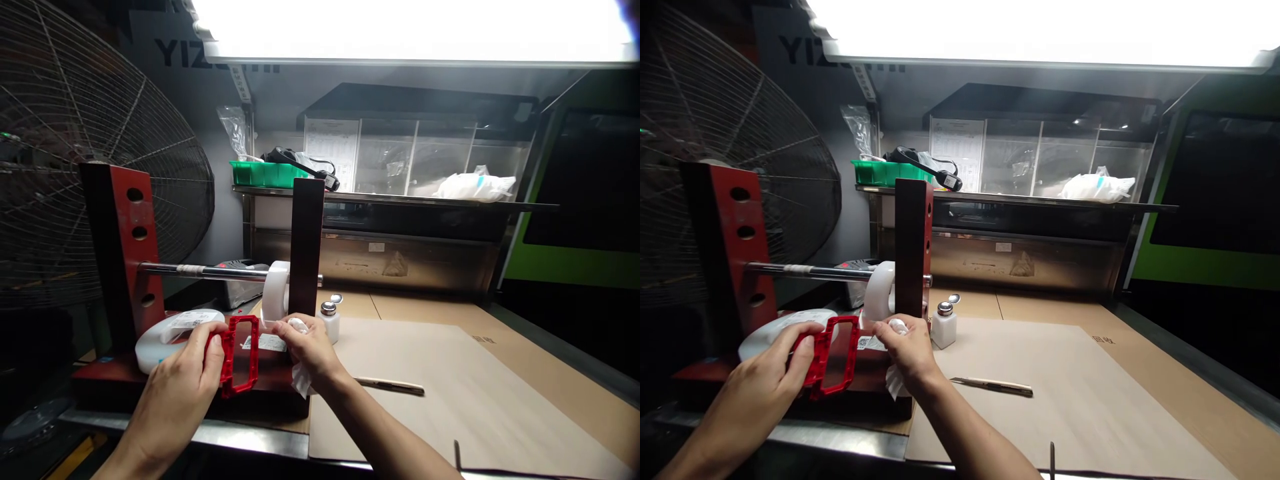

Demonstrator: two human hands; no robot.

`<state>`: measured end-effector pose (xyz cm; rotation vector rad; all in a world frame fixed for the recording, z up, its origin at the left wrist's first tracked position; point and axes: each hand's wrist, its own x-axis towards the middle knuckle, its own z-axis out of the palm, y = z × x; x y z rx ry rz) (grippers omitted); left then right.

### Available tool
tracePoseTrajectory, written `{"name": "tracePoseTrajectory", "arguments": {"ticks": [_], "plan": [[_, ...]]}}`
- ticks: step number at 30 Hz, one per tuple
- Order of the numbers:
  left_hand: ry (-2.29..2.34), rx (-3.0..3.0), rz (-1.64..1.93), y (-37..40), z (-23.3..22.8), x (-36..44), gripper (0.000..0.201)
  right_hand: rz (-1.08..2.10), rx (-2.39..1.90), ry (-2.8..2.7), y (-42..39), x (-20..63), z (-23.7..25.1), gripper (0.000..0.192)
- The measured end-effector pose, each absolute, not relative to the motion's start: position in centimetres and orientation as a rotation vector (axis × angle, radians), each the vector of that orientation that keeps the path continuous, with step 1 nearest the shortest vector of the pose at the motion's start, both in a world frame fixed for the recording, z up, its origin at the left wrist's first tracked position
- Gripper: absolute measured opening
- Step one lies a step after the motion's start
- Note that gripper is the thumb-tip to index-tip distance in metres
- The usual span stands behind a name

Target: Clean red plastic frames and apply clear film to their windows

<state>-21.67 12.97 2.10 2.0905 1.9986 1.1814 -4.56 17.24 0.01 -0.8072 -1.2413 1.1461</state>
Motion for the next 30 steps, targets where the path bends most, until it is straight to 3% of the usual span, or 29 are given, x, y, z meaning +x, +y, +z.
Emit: {"name": "tracePoseTrajectory", "arguments": {"ticks": [15, 30], "plan": [[1.553, 1.911, 1.292, 13.5, 0.0, -19.3, 0.044, 1.286, -0.86, -1.238, 10.5, -4.0, -3.3, 0.024], [1.541, 1.935, 1.456, 12.3, 1.2, -17.9, 0.037, 1.213, -0.954, -1.329, 10.2, -2.7, -3.8, 0.027]]}}
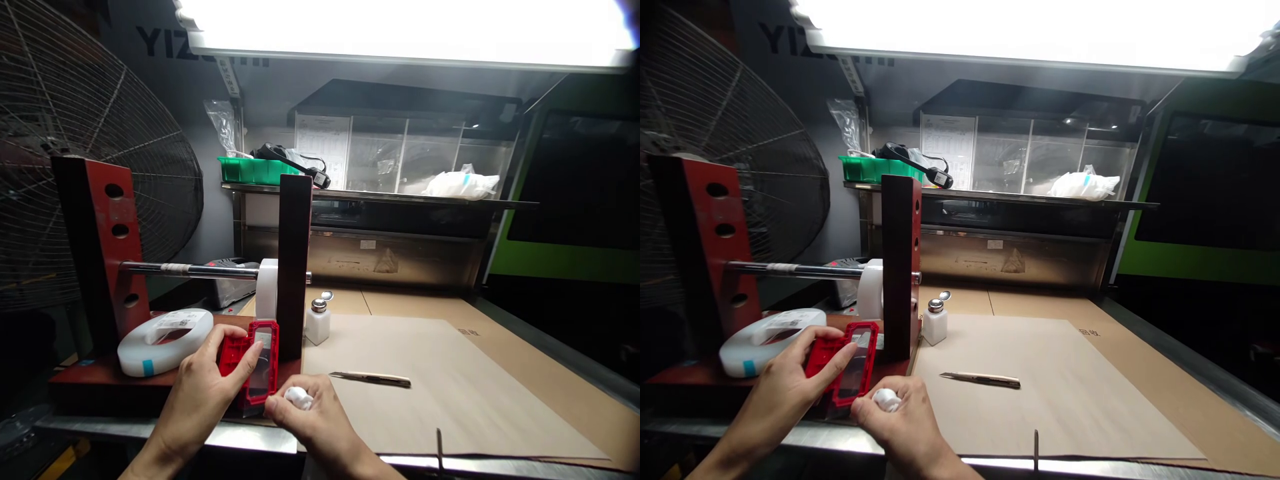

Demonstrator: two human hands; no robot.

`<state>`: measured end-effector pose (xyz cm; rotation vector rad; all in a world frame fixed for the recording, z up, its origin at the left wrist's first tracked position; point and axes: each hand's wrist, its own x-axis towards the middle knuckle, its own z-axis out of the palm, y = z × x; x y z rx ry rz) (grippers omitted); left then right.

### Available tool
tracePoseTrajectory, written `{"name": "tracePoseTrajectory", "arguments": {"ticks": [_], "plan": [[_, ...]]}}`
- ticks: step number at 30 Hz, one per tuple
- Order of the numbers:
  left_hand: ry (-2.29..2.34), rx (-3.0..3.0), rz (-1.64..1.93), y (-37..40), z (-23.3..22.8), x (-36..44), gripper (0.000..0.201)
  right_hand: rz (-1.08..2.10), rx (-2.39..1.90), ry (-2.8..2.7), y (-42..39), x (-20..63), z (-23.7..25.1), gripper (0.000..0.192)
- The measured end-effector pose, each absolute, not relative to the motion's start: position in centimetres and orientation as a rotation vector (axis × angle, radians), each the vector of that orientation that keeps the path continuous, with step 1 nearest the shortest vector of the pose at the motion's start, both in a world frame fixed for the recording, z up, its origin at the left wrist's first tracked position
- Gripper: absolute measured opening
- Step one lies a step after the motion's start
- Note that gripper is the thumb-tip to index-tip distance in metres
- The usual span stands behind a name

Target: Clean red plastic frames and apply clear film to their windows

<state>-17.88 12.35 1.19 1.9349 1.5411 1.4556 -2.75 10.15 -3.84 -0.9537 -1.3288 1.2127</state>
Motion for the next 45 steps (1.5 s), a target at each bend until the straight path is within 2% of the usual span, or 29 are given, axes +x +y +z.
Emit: {"name": "tracePoseTrajectory", "arguments": {"ticks": [8, 12, 16, 21, 36, 41, 45], "plan": [[1.551, 1.92, 1.353, 13.0, 0.9, -18.3, 0.039, 1.189, -1.018, -1.455, 9.8, -2.2, -2.8, 0.03], [1.544, 1.909, 1.348, 13.0, 1.0, -18.2, 0.041, 1.008, -1.01, -1.566, 9.6, -1.5, -2.4, 0.034], [1.551, 1.937, 1.361, 13.2, 0.8, -18.2, 0.041, 0.777, -0.906, -1.695, 9.1, -1.0, -1.0, 0.01], [1.592, 1.988, 1.405, 13.3, 0.5, -18.2, 0.038, 0.656, -0.908, -2.04, 9.1, -1.4, 0.6, 0.032], [1.535, 2.026, 1.421, 12.9, 0.7, -18.2, 0.032, 0.491, -1.077, -2.212, 9.4, -1.1, 1.0, 0.04], [1.572, 2.013, 1.4, 12.8, 0.8, -18.0, 0.034, 0.018, -1.149, -2.388, 9.9, -0.9, 1.1, 0.073], [1.603, 2.016, 1.403, 12.8, 0.9, -18.1, 0.034, -0.366, -1.271, -2.541, 10.5, -1.5, 1.0, 0.079]]}}
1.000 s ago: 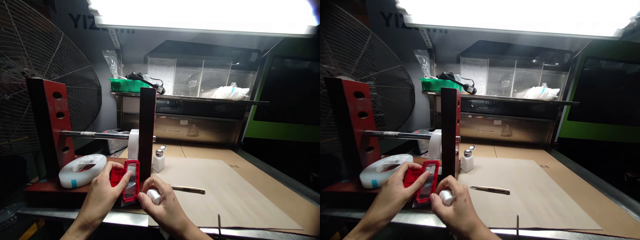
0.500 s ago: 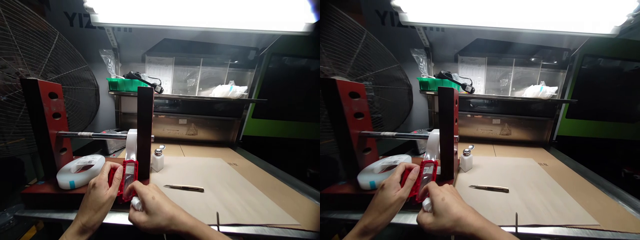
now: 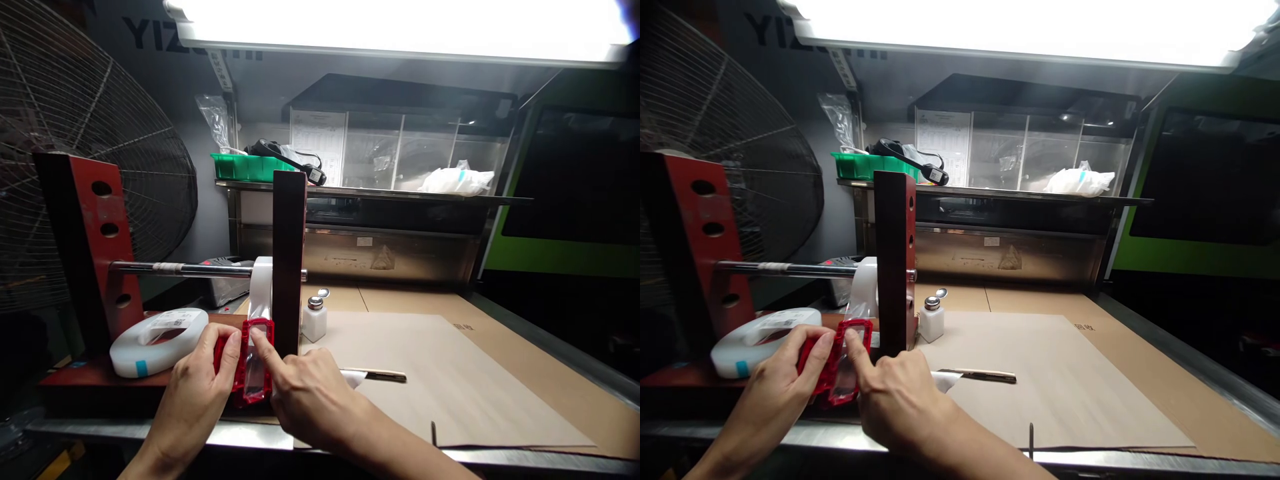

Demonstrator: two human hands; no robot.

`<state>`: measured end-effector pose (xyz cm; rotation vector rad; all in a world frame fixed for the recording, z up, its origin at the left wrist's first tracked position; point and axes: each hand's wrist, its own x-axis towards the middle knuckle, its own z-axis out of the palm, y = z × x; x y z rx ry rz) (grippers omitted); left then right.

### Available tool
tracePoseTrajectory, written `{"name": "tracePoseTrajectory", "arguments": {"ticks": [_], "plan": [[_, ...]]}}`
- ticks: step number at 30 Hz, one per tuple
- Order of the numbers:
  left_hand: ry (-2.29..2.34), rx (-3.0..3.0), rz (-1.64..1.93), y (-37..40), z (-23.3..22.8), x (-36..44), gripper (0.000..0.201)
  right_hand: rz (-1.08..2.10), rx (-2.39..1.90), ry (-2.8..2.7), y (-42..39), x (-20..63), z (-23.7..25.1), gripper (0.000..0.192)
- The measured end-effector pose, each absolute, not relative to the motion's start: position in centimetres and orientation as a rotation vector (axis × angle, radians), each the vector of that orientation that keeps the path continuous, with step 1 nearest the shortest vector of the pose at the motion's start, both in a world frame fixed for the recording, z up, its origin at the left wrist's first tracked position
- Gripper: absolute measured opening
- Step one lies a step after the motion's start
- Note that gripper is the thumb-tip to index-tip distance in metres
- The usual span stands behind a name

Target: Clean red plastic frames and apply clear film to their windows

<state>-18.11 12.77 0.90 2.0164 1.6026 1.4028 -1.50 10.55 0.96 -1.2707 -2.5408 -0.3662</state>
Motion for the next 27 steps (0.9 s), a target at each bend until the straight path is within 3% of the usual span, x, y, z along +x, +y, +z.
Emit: {"name": "tracePoseTrajectory", "arguments": {"ticks": [3, 8, 12, 14, 21, 27], "plan": [[1.579, 2.022, 1.398, 12.8, 0.9, -18.4, 0.034, -0.42, -1.279, -2.569, 10.8, -2.0, 0.8, 0.082], [1.61, 1.93, 1.378, 12.9, 0.9, -18.7, 0.036, -0.213, -1.21, -2.521, 10.8, -1.2, 1.4, 0.076], [1.583, 1.915, 1.317, 13.1, 1.2, -18.9, 0.038, -0.096, -1.325, -2.339, 11.5, 2.3, 1.4, 0.034], [1.558, 1.905, 1.279, 13.3, 1.1, -19.1, 0.036, -0.11, -1.505, -2.369, 12.3, 4.9, 0.7, 0.022], [1.659, 1.825, 1.185, 13.8, 1.2, -18.9, 0.046, 0.021, -1.847, -2.465, 14.6, 11.5, -3.4, 0.008], [1.688, 1.793, 1.347, 13.2, 1.9, -17.7, 0.044, 0.028, -1.79, -2.434, 14.4, 12.3, -3.9, 0.008]]}}
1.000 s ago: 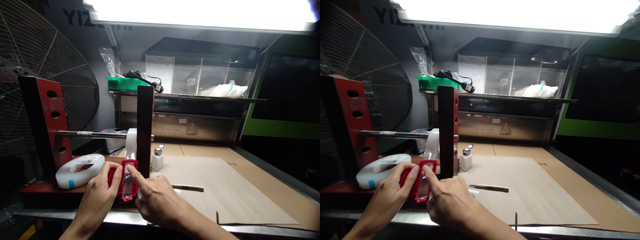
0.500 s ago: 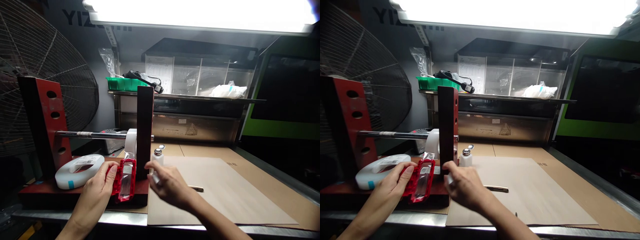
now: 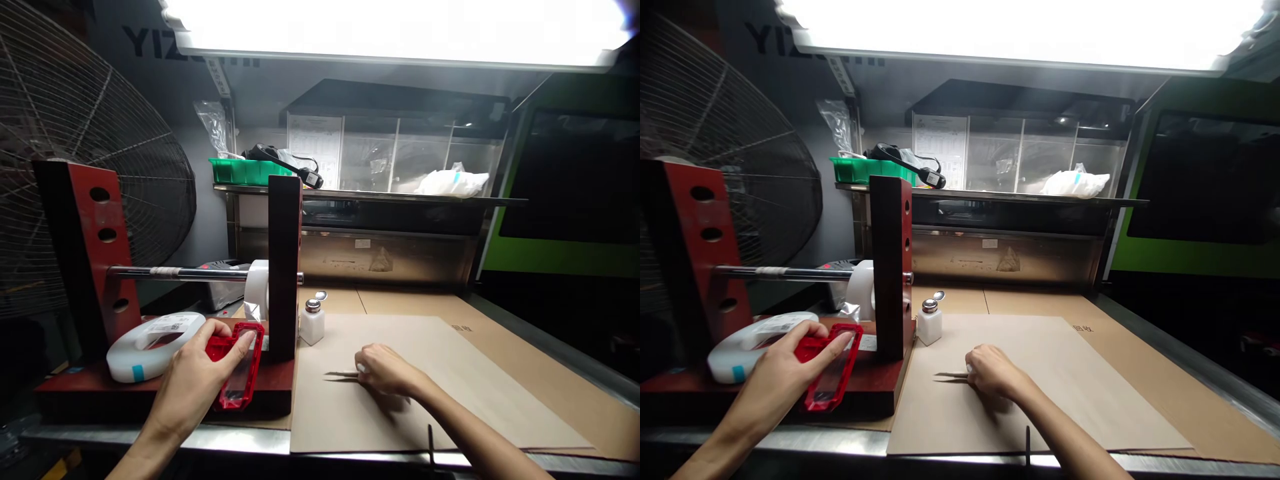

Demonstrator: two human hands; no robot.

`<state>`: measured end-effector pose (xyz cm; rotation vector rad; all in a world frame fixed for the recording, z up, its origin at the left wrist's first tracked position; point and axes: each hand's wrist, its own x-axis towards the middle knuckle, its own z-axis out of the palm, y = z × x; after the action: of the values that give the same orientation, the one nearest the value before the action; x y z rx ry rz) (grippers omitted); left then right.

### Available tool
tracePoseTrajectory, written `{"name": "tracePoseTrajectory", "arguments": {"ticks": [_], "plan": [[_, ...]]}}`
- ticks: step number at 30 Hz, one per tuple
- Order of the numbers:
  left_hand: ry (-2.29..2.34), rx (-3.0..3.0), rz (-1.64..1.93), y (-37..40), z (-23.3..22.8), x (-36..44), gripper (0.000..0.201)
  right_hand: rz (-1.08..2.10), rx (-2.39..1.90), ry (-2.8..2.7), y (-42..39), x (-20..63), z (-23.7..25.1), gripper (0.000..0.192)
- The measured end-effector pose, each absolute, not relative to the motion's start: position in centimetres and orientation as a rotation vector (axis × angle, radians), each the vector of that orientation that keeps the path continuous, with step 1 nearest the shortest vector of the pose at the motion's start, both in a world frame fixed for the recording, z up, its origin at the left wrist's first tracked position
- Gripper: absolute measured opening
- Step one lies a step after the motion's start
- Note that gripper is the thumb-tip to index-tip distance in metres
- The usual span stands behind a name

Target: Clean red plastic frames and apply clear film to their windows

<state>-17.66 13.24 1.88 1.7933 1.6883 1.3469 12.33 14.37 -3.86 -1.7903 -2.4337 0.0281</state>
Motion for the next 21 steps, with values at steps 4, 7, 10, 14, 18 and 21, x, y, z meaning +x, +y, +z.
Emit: {"name": "tracePoseTrajectory", "arguments": {"ticks": [4, 7, 10, 14, 18, 21], "plan": [[1.665, 1.788, 1.358, 13.3, 2.0, -17.5, 0.045, -0.081, -1.633, -2.347, 13.5, 11.3, -1.4, 0.019], [1.695, 1.812, 1.339, 13.6, 1.9, -17.6, 0.044, -0.267, -1.412, -2.257, 12.9, 9.2, 1.1, 0.023], [1.717, 1.834, 1.296, 13.8, 1.8, -18.0, 0.046, -0.535, -1.197, -2.221, 12.8, 6.4, 3.3, 0.023], [1.702, 1.873, 1.263, 14.0, 1.4, -18.8, 0.046, -0.758, -1.139, -2.311, 13.2, 3.3, 4.5, 0.021], [1.715, 1.888, 1.257, 14.0, 1.3, -19.1, 0.047, -0.836, -1.187, -2.376, 13.6, 1.8, 4.6, 0.019], [1.728, 1.895, 1.231, 14.0, 1.4, -19.1, 0.047, -0.869, -1.194, -2.398, 13.6, 1.6, 4.5, 0.02]]}}
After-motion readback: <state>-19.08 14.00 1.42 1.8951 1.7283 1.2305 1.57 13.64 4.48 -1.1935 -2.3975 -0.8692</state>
